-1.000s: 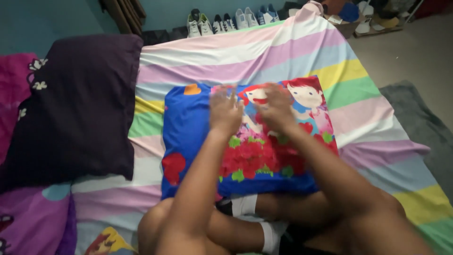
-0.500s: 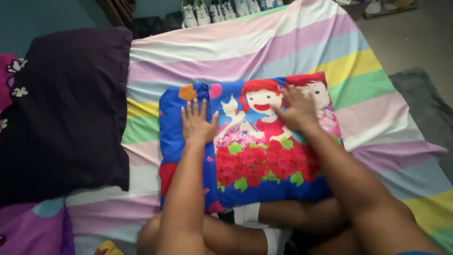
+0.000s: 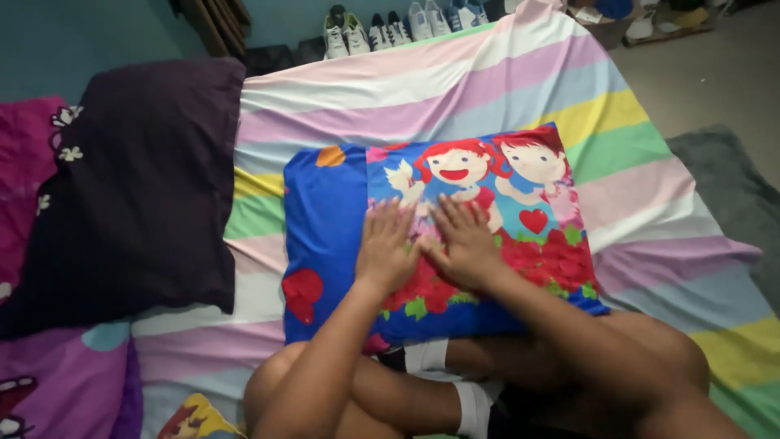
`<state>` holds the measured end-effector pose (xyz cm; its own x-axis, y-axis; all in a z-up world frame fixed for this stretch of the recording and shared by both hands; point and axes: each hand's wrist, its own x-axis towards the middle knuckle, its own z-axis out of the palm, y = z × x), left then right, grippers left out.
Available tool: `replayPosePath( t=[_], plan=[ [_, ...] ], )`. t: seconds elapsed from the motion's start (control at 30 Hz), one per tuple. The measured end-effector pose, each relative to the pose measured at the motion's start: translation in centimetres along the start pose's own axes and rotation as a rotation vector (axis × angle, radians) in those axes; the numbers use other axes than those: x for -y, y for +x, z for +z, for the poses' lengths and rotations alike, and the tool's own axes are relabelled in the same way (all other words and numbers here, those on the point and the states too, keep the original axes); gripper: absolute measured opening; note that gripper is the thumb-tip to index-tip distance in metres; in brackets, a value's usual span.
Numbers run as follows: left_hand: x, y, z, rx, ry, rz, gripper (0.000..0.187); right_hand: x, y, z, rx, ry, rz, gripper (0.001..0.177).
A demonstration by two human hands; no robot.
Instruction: Folding small pieces of clothing and stuffing them into a brown striped bolster pillowcase on a bed.
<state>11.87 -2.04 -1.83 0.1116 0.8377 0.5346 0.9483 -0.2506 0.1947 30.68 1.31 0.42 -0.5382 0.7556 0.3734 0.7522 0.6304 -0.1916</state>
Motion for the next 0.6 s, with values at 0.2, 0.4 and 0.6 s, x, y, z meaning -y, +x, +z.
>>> replayPosePath(
  t=[0.2, 0.4, 0.6],
  plan=[
    [1.6, -0.5, -0.7, 0.134, 0.021, -0.131, 0.074, -3.0, -1.7, 1.2, 0.029, -0.024, 0.042, 0.084],
    [4.7, -2.9, -4.6, 0.269, 0.131, -0.362, 0.095, -5.5, -3.6, -2.2, 0.191, -0.091, 0.265, 0.094],
    [12.6, -6.5, -1.4, 0.361, -0.122, -1.12, 0.113, -14.7, -5.6, -1.0, -0.159, -0.026, 0.52, 0.07]
  ],
)
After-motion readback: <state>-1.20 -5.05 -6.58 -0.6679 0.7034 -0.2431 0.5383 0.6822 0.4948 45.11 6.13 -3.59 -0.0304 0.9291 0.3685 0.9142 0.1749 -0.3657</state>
